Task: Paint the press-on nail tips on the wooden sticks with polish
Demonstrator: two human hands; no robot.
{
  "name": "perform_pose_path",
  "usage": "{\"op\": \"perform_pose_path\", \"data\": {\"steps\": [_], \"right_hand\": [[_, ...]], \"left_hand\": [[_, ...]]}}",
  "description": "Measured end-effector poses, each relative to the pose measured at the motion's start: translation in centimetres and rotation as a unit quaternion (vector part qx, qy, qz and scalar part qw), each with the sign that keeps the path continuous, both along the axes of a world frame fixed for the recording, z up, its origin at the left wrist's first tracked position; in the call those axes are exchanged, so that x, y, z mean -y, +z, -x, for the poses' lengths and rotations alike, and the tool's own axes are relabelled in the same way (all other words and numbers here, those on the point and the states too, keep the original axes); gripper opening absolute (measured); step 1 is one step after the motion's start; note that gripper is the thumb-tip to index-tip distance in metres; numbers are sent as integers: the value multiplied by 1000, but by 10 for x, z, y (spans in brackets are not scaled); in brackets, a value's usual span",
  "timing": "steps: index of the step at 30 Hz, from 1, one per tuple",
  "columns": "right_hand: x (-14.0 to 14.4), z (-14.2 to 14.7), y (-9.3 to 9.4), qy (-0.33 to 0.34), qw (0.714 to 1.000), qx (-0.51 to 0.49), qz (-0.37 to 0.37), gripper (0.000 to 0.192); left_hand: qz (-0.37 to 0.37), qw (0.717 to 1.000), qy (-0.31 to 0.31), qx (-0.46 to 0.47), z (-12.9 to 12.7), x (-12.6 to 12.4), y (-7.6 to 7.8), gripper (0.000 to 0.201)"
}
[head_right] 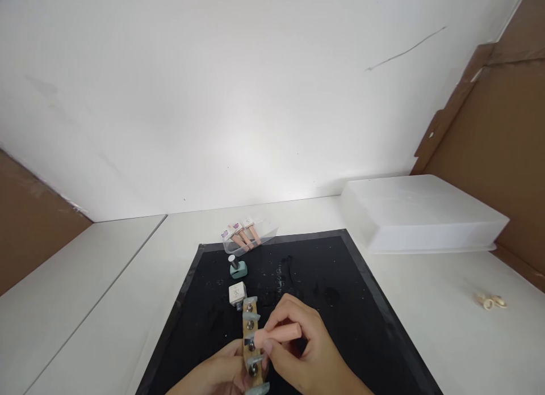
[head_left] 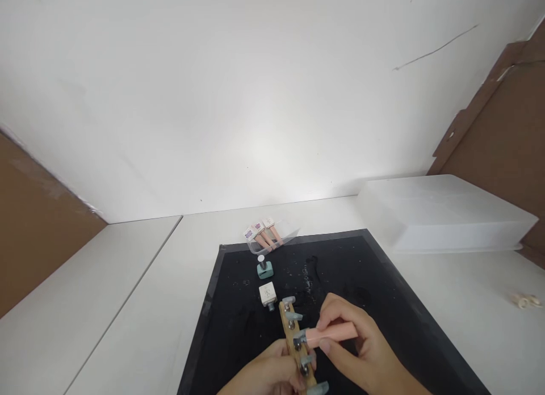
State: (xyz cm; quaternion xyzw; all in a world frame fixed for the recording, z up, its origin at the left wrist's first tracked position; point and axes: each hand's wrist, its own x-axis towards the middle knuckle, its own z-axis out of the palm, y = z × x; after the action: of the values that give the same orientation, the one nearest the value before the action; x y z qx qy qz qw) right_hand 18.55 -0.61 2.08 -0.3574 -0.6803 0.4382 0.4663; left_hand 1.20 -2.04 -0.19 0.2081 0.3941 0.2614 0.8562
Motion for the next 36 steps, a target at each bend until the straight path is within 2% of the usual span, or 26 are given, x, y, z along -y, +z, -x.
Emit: {"op": "perform_pose_path", "data": {"steps": [10, 21, 27, 36], "right_hand": [[0, 1, 0, -5, 1000, 7, -22, 12], [0, 2, 1, -3, 1000, 5, -10, 15], [-1, 3, 1, -28, 999, -2, -21, 20], [-1, 3, 2, -44, 999, -27, -16, 22]], "left_hand": [[12, 1000, 23, 7, -2, 2, 5, 25], [11, 1000, 26, 2, 1, 1, -2, 27], [15, 999, 24, -21, 2, 0, -3, 27], [-7, 999, 9, -30, 3, -1, 5, 28]]}}
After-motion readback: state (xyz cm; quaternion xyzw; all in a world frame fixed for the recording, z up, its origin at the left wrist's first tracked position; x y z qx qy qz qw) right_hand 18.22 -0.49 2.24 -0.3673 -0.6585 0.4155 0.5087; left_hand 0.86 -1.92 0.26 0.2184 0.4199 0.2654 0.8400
